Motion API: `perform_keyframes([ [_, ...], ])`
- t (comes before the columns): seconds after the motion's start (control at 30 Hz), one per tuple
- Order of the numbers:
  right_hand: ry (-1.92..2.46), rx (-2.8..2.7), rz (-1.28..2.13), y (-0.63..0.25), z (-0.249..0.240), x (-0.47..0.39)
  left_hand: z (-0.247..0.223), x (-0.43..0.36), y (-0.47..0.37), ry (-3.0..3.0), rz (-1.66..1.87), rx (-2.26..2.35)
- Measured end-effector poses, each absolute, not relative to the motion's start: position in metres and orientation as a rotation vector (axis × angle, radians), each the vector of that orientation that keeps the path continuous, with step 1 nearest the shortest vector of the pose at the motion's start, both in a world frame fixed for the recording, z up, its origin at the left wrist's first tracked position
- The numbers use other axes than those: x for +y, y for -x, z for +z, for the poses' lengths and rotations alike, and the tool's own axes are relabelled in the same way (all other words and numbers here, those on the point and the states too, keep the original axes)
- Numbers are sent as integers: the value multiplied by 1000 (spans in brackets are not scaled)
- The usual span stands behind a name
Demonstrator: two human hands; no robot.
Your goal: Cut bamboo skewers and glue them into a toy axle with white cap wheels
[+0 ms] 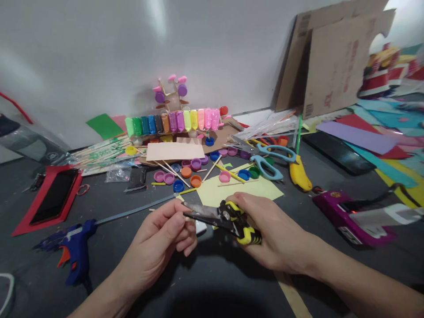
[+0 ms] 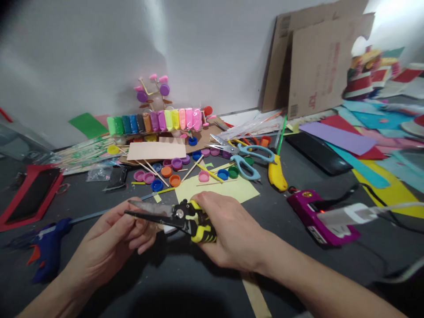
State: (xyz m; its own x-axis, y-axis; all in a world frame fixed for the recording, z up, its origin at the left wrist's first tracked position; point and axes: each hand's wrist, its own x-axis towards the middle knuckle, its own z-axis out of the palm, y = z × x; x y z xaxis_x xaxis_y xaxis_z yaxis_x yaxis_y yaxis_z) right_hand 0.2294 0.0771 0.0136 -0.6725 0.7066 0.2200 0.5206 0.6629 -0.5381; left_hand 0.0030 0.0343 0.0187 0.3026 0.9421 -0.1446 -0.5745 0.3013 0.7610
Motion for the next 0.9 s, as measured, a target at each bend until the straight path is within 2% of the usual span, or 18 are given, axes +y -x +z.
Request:
perform_keyframes([
  [0.53,946,-2523,533,-232,13,75,18,35,-3,-738,1113,663],
  [0.9,939,-2519,654,-228,17,76,17,33,0,-754,1140,694],
])
